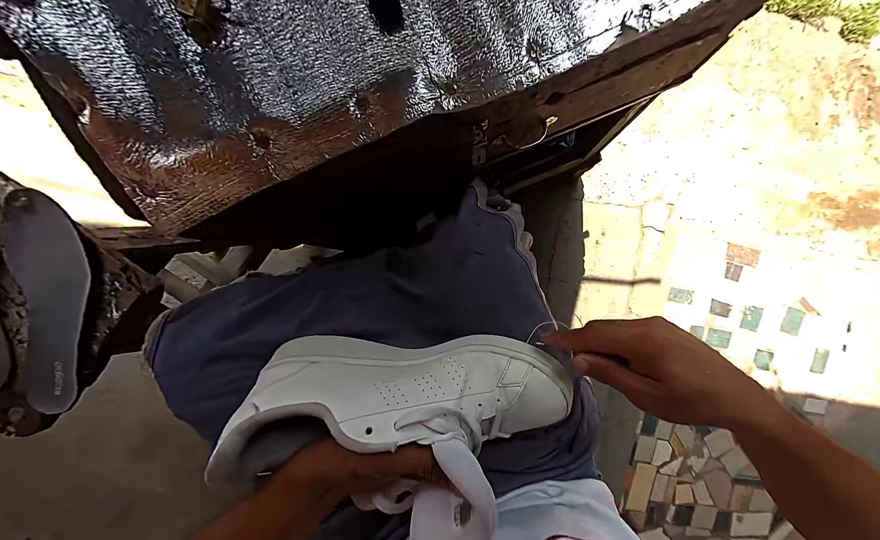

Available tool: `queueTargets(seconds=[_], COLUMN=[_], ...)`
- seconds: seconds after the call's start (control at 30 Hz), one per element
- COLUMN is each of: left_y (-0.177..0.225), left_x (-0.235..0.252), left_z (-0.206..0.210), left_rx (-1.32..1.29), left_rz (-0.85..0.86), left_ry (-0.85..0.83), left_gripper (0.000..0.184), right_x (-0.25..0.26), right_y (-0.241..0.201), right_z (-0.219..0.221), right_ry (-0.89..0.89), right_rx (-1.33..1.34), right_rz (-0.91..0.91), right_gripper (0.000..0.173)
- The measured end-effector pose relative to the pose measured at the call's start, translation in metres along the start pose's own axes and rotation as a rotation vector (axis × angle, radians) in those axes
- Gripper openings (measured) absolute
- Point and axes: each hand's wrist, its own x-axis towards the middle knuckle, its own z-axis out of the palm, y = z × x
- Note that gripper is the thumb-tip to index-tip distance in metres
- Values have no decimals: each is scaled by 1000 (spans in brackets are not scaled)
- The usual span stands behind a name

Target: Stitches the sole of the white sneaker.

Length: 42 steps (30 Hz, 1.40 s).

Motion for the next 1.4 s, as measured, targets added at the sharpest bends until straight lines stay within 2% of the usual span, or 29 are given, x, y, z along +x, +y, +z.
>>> queueTargets(seconds=[0.17, 0.37, 0.53, 0.63, 0.77, 0.93, 1.03, 1.27, 1.4], left_y=[-3, -3, -14, -14, -25, -27, -32, -36, -39], left_x=[-5, -3, 0, 0, 10, 9, 11, 22, 24], left_z=[3, 2, -4, 2, 5, 8, 4, 3, 2], left_rx=[21, 18, -54, -144, -170, -154, -141, 29, 39], left_rz=[5, 1, 94, 91, 216, 220, 284, 364, 338], left_ry=[57, 28, -45, -6, 27, 102, 106, 92, 149], left_gripper=[13, 8, 9, 12, 20, 22, 28, 25, 26], right_x=[0, 2, 10, 29, 61, 77, 78, 76, 81], right_y=[5, 5, -3, -11, -19, -26, -29, -39, -47], right_z=[2, 2, -7, -27, -47, -47, -41, -22, -15], right_ry=[-51, -60, -81, -212, -423, -525, -510, -509, -563], right_rx=[11, 46, -185, -325, -405, -441, -479, -555, -577], right_rz=[-25, -61, -136, -235, -296, -261, -240, -251, -178], right_gripper=[34, 33, 33, 29, 23, 20, 21, 24, 22])
